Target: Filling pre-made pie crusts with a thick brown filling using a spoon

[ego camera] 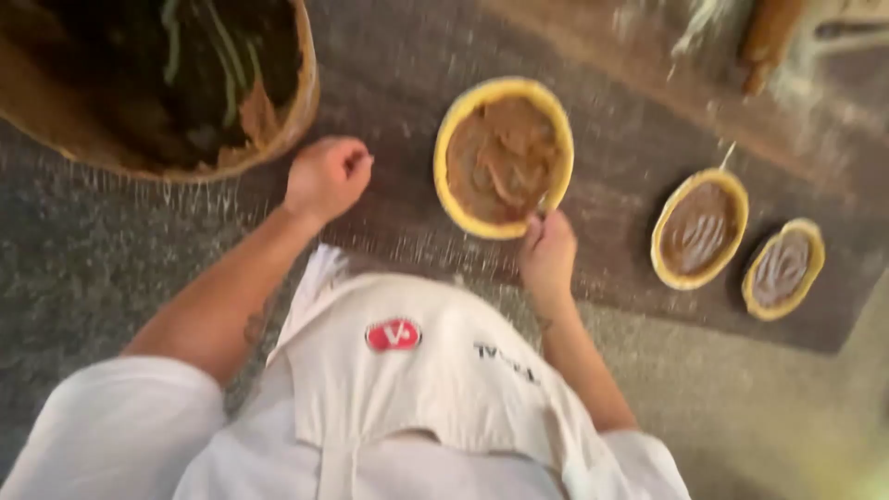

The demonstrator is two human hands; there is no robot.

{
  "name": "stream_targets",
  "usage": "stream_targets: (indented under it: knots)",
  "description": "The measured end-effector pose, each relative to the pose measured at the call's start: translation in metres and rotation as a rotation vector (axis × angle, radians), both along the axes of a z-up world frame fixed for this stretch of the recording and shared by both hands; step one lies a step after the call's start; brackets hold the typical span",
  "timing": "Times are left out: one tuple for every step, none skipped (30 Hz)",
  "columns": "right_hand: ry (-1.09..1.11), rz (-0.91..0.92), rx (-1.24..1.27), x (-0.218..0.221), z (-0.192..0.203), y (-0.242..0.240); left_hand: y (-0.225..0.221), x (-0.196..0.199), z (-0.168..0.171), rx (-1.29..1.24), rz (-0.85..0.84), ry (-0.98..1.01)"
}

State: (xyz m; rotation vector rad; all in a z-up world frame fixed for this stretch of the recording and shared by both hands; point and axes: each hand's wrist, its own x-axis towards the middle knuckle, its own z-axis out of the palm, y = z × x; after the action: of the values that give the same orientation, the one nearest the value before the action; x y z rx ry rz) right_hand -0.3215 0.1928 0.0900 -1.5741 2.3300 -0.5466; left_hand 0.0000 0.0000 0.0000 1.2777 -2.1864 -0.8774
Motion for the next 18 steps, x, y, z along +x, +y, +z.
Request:
stream_targets:
  knots:
    - [0.003, 0.003, -0.002, -0.001, -0.001, -0.002, 0.002, 0.001, -0.003, -0.002, 0.003, 0.003]
    - [0.002, -0.015, 0.037, -0.002, -0.001, -0.005, 0.003, 0.001, -0.006, 0.018, 0.020, -0.002]
    - [0.000, -0.040, 0.065, -0.004, -0.005, -0.013, -0.004, 0.000, -0.009, 0.026, 0.030, -0.007]
    - [0.003, -0.043, 0.051, -0.007, -0.004, -0.018, -0.015, -0.005, -0.006, 0.013, 0.026, -0.003]
    - [0.033, -0.008, 0.025, -0.006, 0.000, -0.011, -0.007, -0.004, -0.002, 0.002, 0.021, -0.020]
    - [0.063, 0.028, -0.001, -0.006, 0.004, -0.005, 0.001, -0.002, 0.001, -0.010, 0.017, -0.037]
    - [0.067, 0.011, 0.005, -0.010, -0.009, -0.006, 0.004, -0.001, -0.003, -0.004, 0.000, -0.032]
    - [0.089, 0.008, 0.009, -0.014, -0.020, -0.008, 0.007, -0.001, -0.007, 0.047, 0.003, -0.046]
    - [0.112, 0.018, 0.000, -0.021, -0.033, -0.019, 0.005, -0.001, -0.009, 0.087, 0.021, -0.058]
    - [0.118, 0.016, -0.006, -0.025, -0.023, -0.024, 0.002, -0.005, -0.008, 0.081, 0.019, -0.052]
    - [0.155, -0.036, 0.078, -0.025, -0.014, -0.028, 0.000, -0.005, -0.006, 0.118, 0.017, -0.096]
    - [0.191, -0.088, 0.162, -0.024, -0.005, -0.033, -0.002, -0.004, -0.004, 0.156, 0.015, -0.141]
    - [0.191, -0.082, 0.156, -0.023, 0.005, -0.030, -0.005, -0.005, -0.004, 0.151, 0.022, -0.141]
    - [0.235, -0.113, 0.245, -0.021, 0.014, -0.027, -0.009, -0.005, -0.006, 0.120, 0.029, -0.140]
    - [0.279, -0.151, 0.356, -0.018, 0.026, -0.011, 0.000, -0.005, -0.008, 0.109, 0.025, -0.142]
    - [0.280, -0.152, 0.372, -0.018, 0.033, -0.001, 0.004, -0.005, -0.008, 0.124, 0.020, -0.143]
    - [0.327, -0.165, 0.420, -0.020, 0.039, 0.002, 0.002, -0.006, -0.009, 0.132, 0.022, -0.167]
    - [0.375, -0.177, 0.467, -0.021, 0.046, 0.006, 0.001, -0.007, -0.008, 0.141, 0.023, -0.192]
